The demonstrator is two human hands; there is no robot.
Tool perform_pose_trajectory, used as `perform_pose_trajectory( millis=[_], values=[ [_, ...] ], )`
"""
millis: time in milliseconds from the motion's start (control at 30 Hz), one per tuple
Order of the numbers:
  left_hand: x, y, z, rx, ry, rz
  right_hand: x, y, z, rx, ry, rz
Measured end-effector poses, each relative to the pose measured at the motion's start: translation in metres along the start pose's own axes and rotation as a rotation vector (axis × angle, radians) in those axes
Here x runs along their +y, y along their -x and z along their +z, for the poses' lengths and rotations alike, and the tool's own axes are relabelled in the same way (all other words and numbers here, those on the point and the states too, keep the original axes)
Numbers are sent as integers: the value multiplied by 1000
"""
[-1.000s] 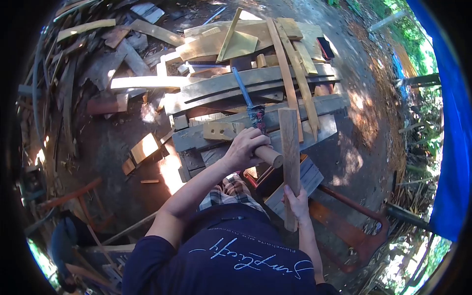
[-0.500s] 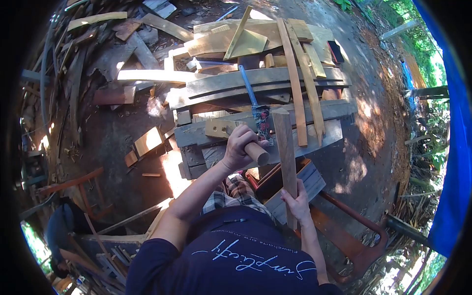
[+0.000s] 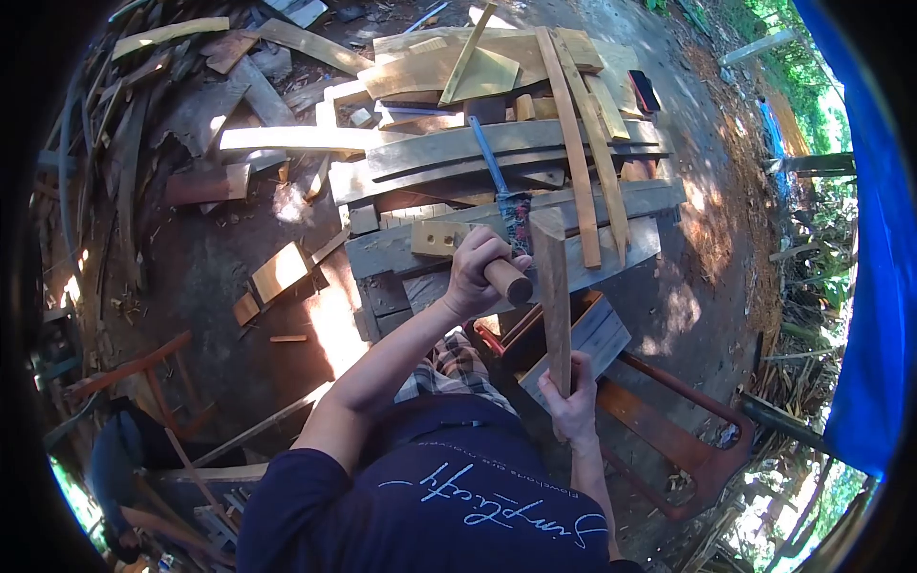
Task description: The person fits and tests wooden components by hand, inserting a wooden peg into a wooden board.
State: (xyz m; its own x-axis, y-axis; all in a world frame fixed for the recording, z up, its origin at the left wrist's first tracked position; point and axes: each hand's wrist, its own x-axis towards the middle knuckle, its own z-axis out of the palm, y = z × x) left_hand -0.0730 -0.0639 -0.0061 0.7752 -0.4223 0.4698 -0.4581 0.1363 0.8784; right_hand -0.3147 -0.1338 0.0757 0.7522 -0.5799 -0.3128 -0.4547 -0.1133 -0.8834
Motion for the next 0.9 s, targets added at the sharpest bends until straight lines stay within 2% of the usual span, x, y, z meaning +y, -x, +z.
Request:
perform_pose_trajectory(
  millis=[100, 200, 267, 333, 400, 433, 467, 533, 600, 667, 733, 800, 833, 867, 900],
  values=[
    [-2, 2, -3, 18, 26, -34, -17, 8, 9, 46, 12, 45],
    [-5, 2, -7, 64, 70, -79, -52, 14, 14, 137, 33, -75],
    [-5, 2, -11, 73, 84, -49, -72, 20, 13, 259, 42, -282],
    [-5, 3, -11, 78, 84, -45, -71, 23, 3, 216, 132, -375],
    [-7, 4, -12, 84, 88, -36, -38, 24, 1, 152, 527, -321],
    [-8, 4, -12, 74, 80, -19, -21, 13, 20, 272, 659, -471],
    [-10, 5, -12, 65, 71, -2, -20, 17, 21, 273, 664, -479],
    [-9, 5, -10, 53, 78, -7, -61, 14, 39, 284, 572, -290],
    [-8, 12, -12, 24, 87, -31, -65, 22, 29, 317, 565, -293],
    [-6, 11, -16, 29, 104, -19, -86, 24, 28, 402, 448, -492],
    [-7, 11, -19, 34, 116, -34, -54, 19, 25, 415, 472, -531],
    [-7, 11, -21, 48, 128, -48, -29, 5, 32, 293, 862, -573],
    [-8, 12, -23, 65, 154, -76, -29, 5, 40, 278, 664, -161],
    [-10, 11, -24, 89, 175, -104, -36, 4, 40, 274, 667, -170],
    [-11, 9, -27, 117, 201, -83, -43, 2, 39, 374, 605, -203]
  ],
)
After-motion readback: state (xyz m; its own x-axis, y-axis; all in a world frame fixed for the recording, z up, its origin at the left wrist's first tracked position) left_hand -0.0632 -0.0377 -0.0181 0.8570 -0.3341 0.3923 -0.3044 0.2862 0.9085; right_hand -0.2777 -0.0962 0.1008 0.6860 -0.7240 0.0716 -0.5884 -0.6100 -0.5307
